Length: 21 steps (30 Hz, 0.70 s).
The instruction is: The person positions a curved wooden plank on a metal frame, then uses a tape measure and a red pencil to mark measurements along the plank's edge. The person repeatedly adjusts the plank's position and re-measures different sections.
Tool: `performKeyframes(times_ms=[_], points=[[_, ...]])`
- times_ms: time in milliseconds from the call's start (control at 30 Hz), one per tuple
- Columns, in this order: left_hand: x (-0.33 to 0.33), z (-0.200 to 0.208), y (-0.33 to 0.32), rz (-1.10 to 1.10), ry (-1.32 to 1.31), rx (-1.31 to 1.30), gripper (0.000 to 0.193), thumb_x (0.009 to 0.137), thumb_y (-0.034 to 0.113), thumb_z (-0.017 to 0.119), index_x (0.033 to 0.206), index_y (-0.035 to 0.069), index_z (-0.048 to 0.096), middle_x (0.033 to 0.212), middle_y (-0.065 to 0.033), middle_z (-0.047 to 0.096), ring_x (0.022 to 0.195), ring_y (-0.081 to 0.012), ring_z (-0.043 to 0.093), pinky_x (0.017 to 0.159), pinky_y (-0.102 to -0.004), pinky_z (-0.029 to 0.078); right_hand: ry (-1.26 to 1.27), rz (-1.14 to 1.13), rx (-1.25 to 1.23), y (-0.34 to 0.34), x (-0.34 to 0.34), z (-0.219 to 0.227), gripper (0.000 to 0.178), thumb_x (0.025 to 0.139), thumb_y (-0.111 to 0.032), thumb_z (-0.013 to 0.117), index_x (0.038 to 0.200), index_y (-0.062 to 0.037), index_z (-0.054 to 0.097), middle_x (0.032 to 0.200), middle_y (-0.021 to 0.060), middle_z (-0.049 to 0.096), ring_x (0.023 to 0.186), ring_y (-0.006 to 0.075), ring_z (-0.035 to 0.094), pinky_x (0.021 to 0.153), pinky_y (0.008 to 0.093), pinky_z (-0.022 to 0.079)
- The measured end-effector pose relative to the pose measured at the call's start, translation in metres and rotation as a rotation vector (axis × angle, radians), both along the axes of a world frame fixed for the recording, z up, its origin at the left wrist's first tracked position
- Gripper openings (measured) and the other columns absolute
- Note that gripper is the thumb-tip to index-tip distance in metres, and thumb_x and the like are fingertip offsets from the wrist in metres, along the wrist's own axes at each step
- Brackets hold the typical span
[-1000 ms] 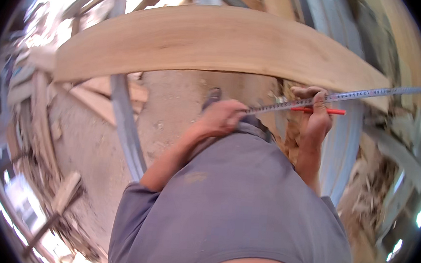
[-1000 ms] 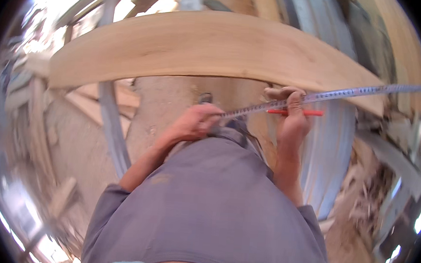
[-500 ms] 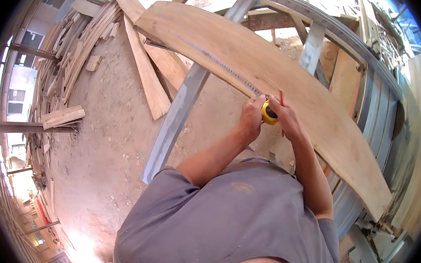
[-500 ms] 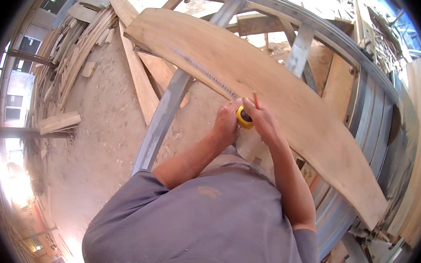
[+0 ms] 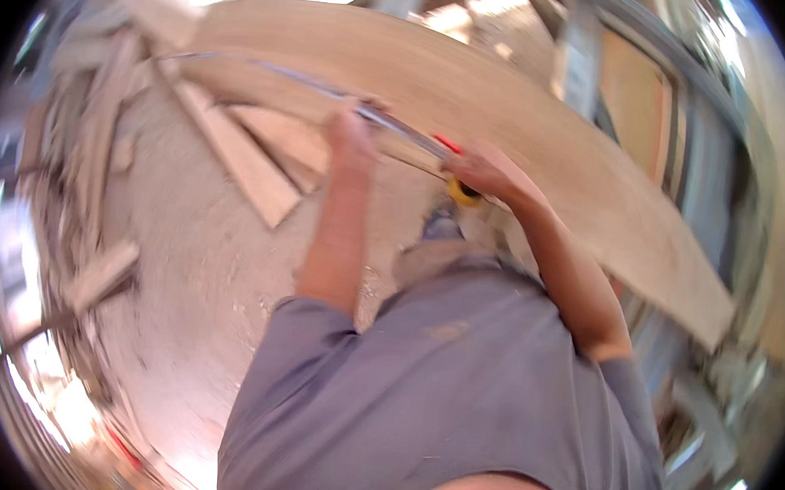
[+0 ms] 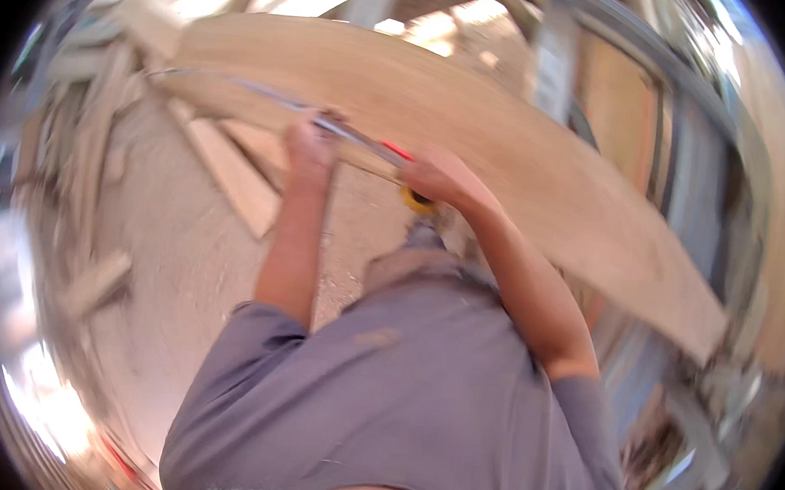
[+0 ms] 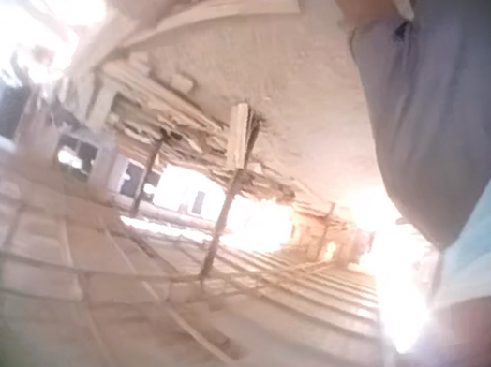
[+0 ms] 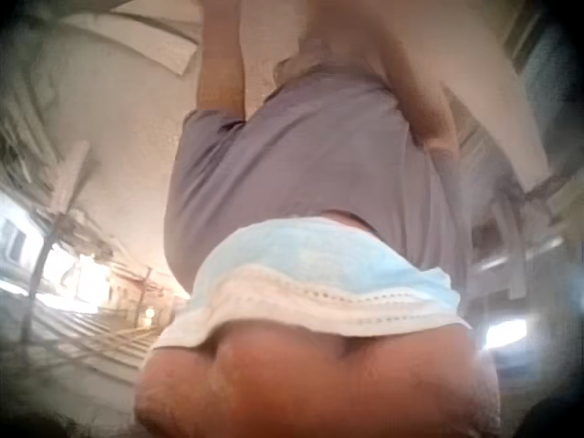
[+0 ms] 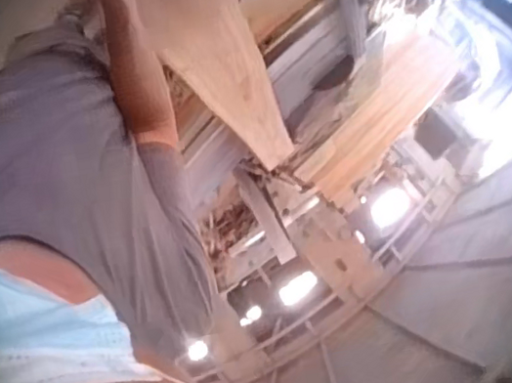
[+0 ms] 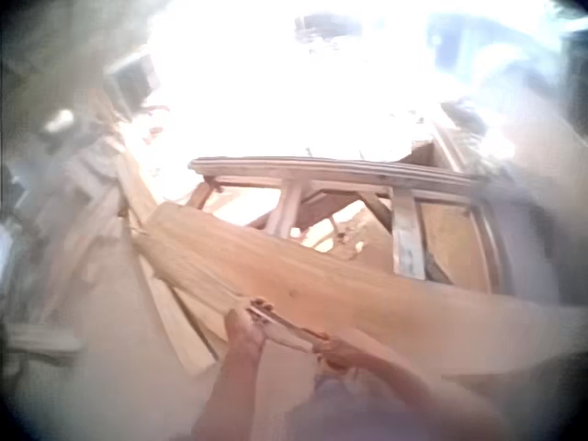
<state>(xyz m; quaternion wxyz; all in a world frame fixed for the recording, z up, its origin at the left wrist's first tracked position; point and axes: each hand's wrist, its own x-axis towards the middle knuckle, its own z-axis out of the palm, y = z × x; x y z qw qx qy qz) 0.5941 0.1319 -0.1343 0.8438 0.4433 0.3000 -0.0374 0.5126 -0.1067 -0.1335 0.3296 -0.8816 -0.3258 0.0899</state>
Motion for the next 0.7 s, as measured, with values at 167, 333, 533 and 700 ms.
performKeyframes(times_ms=[167, 333, 533, 700], points=[[0.008, -0.031, 0.001, -0.377, 0.153, 0.079, 0.032, 0.101, 0.024, 0.044, 0.11, -0.004, 0.058, 0.105, -0.0191, 0.069, 0.094, -0.0342, 0.07, 0.081, -0.0476, 0.06, 0.577, -0.494, -0.216, -0.022, -0.022, 0.063, 0.033, 0.081, -0.029, 0.055, 0.083, -0.0004, 0.072, 0.092, 0.0202, 0.071, 0.086, 0.0415, 0.067, 0.076, 0.0489, 0.053], [0.0, -0.04, -0.067, -0.619, 0.163, 0.018, 0.028, 0.103, 0.021, 0.045, 0.11, -0.002, 0.059, 0.107, -0.0202, 0.069, 0.092, -0.0345, 0.071, 0.072, -0.0435, 0.062, 0.538, -0.778, -0.24, -0.11, -0.075, 0.043, 0.033, 0.087, -0.031, 0.054, 0.088, -0.0037, 0.073, 0.096, 0.021, 0.069, 0.087, 0.0413, 0.065, 0.075, 0.0484, 0.053], [-0.018, 0.0, -0.09, -0.79, 0.173, 0.197, 0.023, 0.1, 0.02, 0.054, 0.098, -0.001, 0.064, 0.093, -0.0177, 0.072, 0.079, -0.0241, 0.073, 0.06, -0.0316, 0.06, 0.446, -0.96, -0.688, -0.218, -0.146, 0.036, 0.038, 0.095, -0.038, 0.05, 0.104, -0.0089, 0.073, 0.11, 0.0155, 0.07, 0.096, 0.0335, 0.066, 0.084, 0.0454, 0.053], [-0.033, -0.003, -0.129, -0.726, -0.576, 0.908, 0.017, 0.088, 0.014, 0.067, 0.098, 0.001, 0.073, 0.088, -0.011, 0.072, 0.078, -0.0246, 0.066, 0.077, -0.0373, 0.053, 0.406, -0.857, -0.43, -0.25, -0.154, 0.022, 0.027, 0.094, -0.027, 0.059, 0.096, -0.004, 0.073, 0.075, 0.0197, 0.067, 0.075, 0.0337, 0.065, 0.072, 0.0457, 0.049]])
